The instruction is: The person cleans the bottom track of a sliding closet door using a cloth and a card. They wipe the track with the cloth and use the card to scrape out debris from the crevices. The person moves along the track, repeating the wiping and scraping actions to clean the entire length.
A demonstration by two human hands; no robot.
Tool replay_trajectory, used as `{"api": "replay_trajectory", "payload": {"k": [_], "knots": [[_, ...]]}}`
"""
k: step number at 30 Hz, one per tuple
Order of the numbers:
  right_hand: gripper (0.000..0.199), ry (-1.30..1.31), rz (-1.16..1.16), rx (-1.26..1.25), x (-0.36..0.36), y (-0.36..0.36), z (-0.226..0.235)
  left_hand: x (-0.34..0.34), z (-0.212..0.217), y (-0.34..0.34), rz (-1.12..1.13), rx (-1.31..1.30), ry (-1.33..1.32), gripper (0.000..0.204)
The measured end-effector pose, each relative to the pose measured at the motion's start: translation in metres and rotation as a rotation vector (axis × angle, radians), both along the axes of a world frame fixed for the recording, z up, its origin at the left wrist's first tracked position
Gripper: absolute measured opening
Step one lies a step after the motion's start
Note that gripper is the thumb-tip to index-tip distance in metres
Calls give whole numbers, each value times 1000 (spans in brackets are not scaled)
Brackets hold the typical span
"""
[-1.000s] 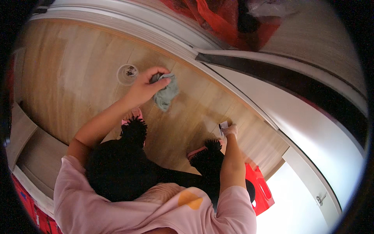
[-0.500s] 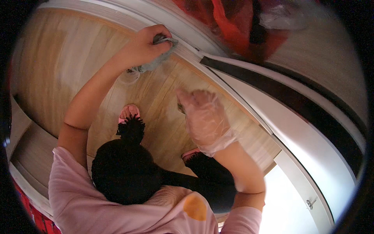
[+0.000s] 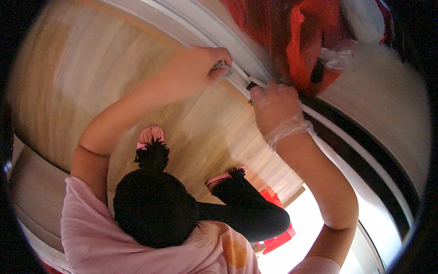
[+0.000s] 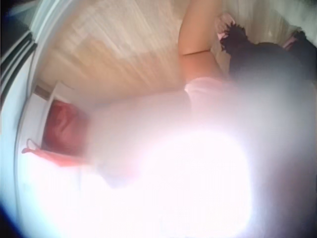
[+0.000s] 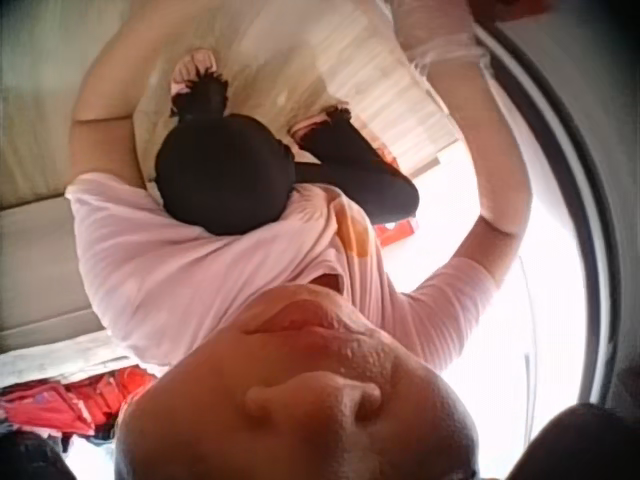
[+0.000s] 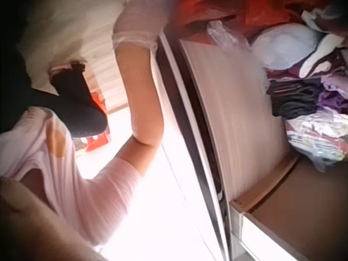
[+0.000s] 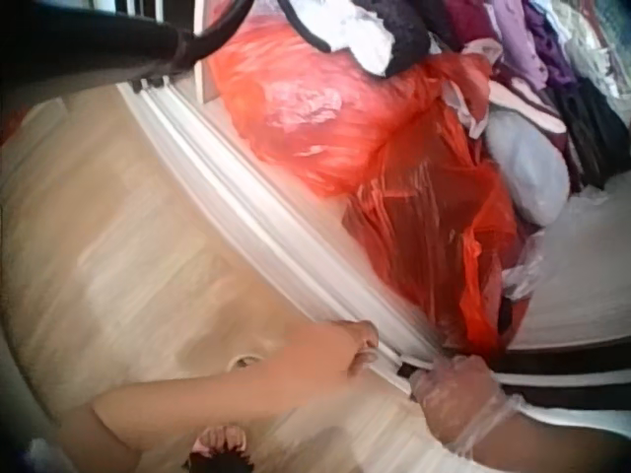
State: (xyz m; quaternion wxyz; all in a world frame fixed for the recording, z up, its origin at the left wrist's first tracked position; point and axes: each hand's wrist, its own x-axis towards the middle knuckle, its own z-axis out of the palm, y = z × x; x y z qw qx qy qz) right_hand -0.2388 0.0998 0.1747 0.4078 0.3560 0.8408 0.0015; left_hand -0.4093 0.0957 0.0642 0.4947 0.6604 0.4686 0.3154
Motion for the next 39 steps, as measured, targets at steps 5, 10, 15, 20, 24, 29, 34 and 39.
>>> {"api": "replay_trajectory", "payload": {"k": [5, 10, 15, 20, 24, 29, 34, 39], "knots": [[16, 20, 2, -16, 3, 2, 2, 28, -6, 25, -170, 111, 126, 14], [19, 66, 20, -66, 1, 2, 3, 49, -17, 37, -347, 143, 222, 16], [26, -46, -310, -267, -20, 15, -2, 44, -23, 32, -222, 236, 212, 18], [25, 99, -325, -137, -5, 15, -33, 37, -25, 30, -95, 274, 123, 15], [24, 233, -391, -140, -10, 12, -27, 26, -26, 40, -196, 37, 4, 13], [17, 168, -164, -220, -8, -2, -10, 28, -33, 44, -290, -33, -184, 16], [15, 302, -189, -144, -2, -8, 0, 22, -28, 39, -317, -113, -228, 16], [16, 237, -211, -220, -2, -4, 2, 24, -17, 9, -268, -94, -186, 15]]}}
